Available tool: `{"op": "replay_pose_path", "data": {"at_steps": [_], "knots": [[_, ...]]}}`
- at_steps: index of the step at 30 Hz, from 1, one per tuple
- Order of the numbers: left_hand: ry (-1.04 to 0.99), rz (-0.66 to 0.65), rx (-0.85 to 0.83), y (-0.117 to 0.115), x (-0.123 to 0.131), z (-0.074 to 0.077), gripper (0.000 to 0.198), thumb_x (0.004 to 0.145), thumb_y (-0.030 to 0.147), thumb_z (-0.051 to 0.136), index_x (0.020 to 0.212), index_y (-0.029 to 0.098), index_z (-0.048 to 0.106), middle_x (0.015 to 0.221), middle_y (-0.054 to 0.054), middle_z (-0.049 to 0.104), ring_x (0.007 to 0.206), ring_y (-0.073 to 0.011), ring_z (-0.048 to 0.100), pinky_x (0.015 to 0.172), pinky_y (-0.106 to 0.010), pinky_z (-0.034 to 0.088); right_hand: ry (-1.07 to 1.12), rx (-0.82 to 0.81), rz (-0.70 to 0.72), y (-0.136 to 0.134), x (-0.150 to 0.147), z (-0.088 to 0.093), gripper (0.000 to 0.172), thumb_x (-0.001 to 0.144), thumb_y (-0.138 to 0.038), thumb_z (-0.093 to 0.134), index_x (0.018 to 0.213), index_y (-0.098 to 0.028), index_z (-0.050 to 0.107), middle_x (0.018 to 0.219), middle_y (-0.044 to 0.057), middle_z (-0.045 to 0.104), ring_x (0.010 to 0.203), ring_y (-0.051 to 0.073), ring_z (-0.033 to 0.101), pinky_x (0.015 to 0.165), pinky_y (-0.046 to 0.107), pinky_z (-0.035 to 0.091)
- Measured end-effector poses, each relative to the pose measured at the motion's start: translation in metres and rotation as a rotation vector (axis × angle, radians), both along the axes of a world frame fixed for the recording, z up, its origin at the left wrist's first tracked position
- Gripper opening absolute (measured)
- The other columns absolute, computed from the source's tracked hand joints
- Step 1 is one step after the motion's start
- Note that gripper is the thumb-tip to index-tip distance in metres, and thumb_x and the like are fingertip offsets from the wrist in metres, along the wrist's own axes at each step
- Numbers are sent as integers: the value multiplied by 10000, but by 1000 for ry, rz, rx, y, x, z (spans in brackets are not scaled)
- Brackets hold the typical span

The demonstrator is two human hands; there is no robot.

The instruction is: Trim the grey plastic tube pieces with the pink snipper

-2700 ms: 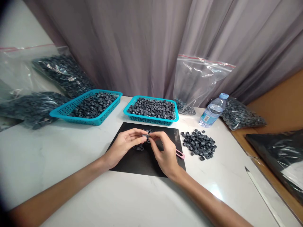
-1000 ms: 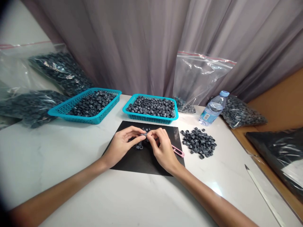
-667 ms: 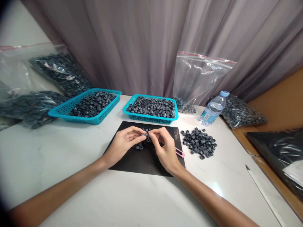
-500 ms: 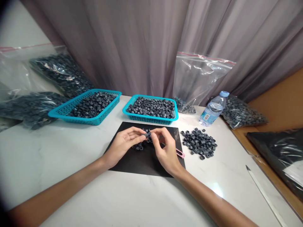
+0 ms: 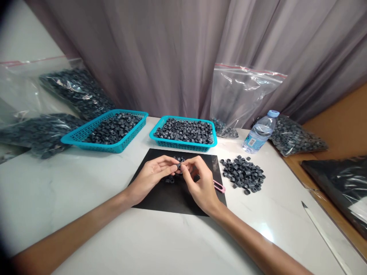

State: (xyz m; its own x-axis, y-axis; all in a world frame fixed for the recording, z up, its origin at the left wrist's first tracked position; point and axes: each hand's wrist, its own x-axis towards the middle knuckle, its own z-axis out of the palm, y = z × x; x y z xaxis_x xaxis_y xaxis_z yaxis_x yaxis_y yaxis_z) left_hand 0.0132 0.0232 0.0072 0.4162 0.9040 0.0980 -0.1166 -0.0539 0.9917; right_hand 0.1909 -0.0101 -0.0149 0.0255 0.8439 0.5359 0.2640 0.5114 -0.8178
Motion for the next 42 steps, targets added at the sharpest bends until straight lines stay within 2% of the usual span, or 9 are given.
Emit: {"op": "replay_pose_path", "data": {"at_steps": [7,12,17,22,26,29,34,39,42], "knots": [[-37,-24,-71,-3,1,1,225,854,310,774,1017,176,696,949,-25,716,904,-151,679,883,-274,497,5,15,-27,-2,-2,-2,112,1008,-314,556,969,-213,587,917,31,593,812,152,600,695,283,518],[-39,5,-104,-3,0,2,216,843,308,788,984,178,690,921,-8,703,891,-139,675,880,-264,489,70,-4,-69,1,-2,-7,110,1021,-335,515,1006,-227,529,961,46,576,830,159,598,592,253,527],[-36,18,-116,-2,-1,4,235,859,339,769,997,163,696,962,-32,720,922,-152,679,868,-266,503,126,-40,-2,1,-4,-7,119,1002,-342,549,998,-223,541,1034,62,617,809,156,623,553,249,567],[-41,-28,-149,-3,-1,2,251,885,371,738,1001,153,697,976,-56,735,977,-187,702,914,-304,526,8,-2,36,0,-4,-6,81,980,-297,589,992,-217,588,982,55,638,792,156,636,627,272,575],[-51,-2,-173,-5,0,2,264,859,376,764,991,153,718,1011,-61,733,973,-194,705,912,-316,552,-65,24,31,2,-4,-6,103,982,-284,583,1062,-224,609,926,40,639,751,152,627,645,285,560],[-63,-8,-174,-6,0,3,283,857,393,764,995,149,723,1035,-82,748,1009,-225,716,954,-358,558,-127,60,21,3,-4,-5,165,987,-268,574,1133,-235,644,984,53,633,818,160,629,664,281,548],[-106,-31,-173,-10,0,2,311,895,418,722,1056,153,703,1083,-106,762,1081,-262,721,1054,-428,526,-207,44,27,4,-5,-8,219,997,-286,572,1182,-268,686,1036,60,609,819,156,617,628,271,533],[-83,49,-272,-11,-2,0,286,940,411,665,1110,181,671,1191,-111,734,1149,-258,700,1093,-419,500,-422,198,-86,8,-6,-14,230,1005,-240,557,1201,-272,672,1061,70,659,907,206,624,770,361,556],[-118,79,-342,-11,-3,-1,272,943,400,652,1132,205,651,1282,-112,696,1160,-261,698,1099,-427,492,-524,272,-129,10,-8,-17,199,1006,-201,535,1137,-263,671,1033,74,690,915,235,614,750,385,556]]}}
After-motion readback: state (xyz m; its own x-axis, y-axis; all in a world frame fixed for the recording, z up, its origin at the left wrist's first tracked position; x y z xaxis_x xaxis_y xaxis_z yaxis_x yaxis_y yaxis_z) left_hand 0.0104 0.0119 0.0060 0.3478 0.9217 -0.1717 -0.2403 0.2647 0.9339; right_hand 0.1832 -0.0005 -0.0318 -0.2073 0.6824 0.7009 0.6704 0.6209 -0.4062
